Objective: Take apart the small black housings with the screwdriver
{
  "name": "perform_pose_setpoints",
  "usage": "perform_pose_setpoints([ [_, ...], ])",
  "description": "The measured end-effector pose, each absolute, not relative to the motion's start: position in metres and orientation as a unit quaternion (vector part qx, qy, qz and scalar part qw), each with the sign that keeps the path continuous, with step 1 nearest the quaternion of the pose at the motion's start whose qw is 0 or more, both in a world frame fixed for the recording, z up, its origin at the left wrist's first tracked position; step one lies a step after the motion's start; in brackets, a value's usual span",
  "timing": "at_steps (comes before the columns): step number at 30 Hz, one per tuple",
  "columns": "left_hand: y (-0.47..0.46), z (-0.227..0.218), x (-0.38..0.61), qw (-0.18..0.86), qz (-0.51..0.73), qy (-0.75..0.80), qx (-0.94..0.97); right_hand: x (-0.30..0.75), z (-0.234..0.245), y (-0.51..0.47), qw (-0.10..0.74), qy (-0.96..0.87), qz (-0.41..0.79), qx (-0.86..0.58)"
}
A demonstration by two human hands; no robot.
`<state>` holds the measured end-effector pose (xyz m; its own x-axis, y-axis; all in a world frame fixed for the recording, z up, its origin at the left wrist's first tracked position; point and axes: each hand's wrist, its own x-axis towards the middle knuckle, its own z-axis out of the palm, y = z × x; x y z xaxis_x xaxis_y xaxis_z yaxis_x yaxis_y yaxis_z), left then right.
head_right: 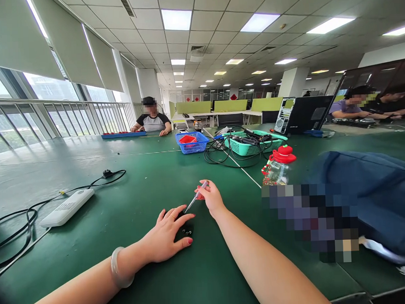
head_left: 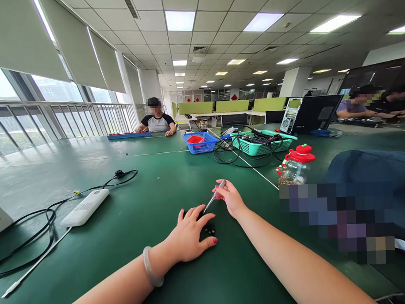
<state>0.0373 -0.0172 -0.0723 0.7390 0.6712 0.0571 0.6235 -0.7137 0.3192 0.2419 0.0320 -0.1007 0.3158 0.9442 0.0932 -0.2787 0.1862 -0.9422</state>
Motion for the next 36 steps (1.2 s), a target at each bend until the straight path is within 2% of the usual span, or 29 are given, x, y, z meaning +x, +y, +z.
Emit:
perform_pose_setpoints([
  [10, -0.043, -0.073, 0.022, 0.124, 0.109, 0.364, 0.917, 0.245, -0.102, 0.033, 0.680, -0.372, 0.450, -0.444],
  [15, -0.049, -0.078, -0.034, 0.091, 0.107, 0.388, 0.911, 0.245, -0.100, 0.031, 0.675, -0.373, 0.450, -0.450],
  [27, 0.010, -0.073, -0.241, -0.059, 0.026, 0.617, 0.785, 0.245, -0.094, 0.029, 0.668, -0.361, 0.455, -0.465],
  [36, 0.033, -0.065, -0.254, -0.035, 0.024, 0.580, 0.814, 0.245, -0.096, 0.029, 0.665, -0.366, 0.445, -0.475],
])
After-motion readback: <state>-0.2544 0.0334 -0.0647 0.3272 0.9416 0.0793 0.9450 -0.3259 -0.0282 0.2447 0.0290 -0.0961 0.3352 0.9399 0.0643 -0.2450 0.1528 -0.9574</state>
